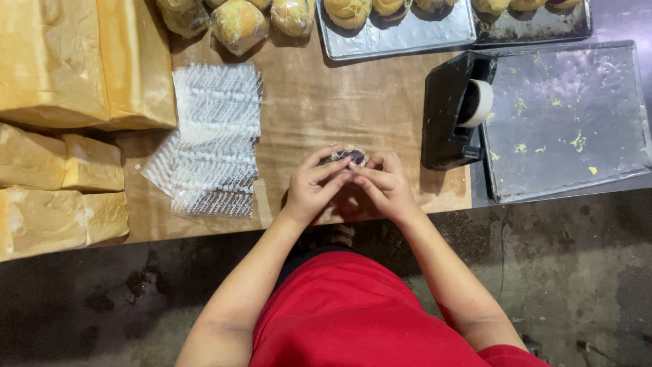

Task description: The person wraps individual pastries in plastic film and secures them with tape from a dispenser, then moves the wrapped items aside.

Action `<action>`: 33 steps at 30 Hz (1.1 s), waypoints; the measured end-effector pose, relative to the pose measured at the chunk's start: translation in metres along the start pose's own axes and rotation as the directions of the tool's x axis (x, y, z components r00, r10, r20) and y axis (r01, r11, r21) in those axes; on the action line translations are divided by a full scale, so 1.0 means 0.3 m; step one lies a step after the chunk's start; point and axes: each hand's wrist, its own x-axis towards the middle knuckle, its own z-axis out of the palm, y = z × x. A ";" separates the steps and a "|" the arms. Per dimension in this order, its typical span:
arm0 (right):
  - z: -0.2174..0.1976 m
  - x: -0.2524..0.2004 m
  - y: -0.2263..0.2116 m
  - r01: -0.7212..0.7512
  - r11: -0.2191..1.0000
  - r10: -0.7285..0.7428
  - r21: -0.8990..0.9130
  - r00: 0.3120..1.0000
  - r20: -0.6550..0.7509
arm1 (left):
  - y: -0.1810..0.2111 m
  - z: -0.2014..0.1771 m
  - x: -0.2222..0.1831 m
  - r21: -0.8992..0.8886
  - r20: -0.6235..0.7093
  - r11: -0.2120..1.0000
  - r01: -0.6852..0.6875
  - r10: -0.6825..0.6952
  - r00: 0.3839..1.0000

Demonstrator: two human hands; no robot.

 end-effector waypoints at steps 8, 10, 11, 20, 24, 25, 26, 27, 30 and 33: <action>0.001 0.071 0.033 -0.458 0.596 0.475 0.659 0.863 0.170 | -0.023 0.016 0.030 -0.214 -0.057 0.976 0.042 -0.056 0.997; -0.013 0.097 0.060 -0.564 0.636 0.519 0.527 0.818 0.248 | -0.009 0.012 0.040 -0.337 -0.018 0.927 0.164 -0.180 0.983; -0.020 0.103 0.073 -0.649 0.661 0.567 0.377 0.761 0.316 | -0.004 0.012 0.043 -0.449 0.036 0.849 0.280 -0.296 0.954; -0.125 0.132 -0.021 0.284 0.950 -0.272 -0.128 0.957 0.101 | -0.031 -0.013 0.070 -0.159 0.067 0.984 0.075 -0.065 0.996; -0.143 0.134 -0.066 0.429 0.855 -0.408 -0.291 0.903 0.133 | -0.011 -0.036 0.073 -0.139 0.121 0.981 0.139 -0.122 0.985; -0.142 0.131 -0.070 0.445 0.829 -0.422 -0.339 0.895 0.143 | 0.000 -0.049 0.076 -0.036 0.126 0.999 -0.001 0.006 0.992; -0.148 0.124 -0.071 0.456 0.799 -0.432 -0.393 0.889 0.152 | 0.011 -0.062 0.082 0.060 0.150 0.987 -0.147 0.137 0.979; -0.153 0.115 -0.069 0.447 0.798 -0.426 -0.405 0.893 0.147 | 0.023 -0.082 0.084 0.051 0.160 0.987 -0.154 0.144 0.976; -0.207 0.055 -0.037 0.290 0.815 -0.347 -0.501 0.938 -0.022 | 0.048 -0.118 0.083 0.226 0.311 0.900 -0.374 0.297 0.903; -0.315 -0.050 0.021 -0.306 0.789 -0.058 -0.533 0.826 -0.560 | 0.047 -0.108 0.065 0.325 0.289 0.878 -0.351 0.261 0.921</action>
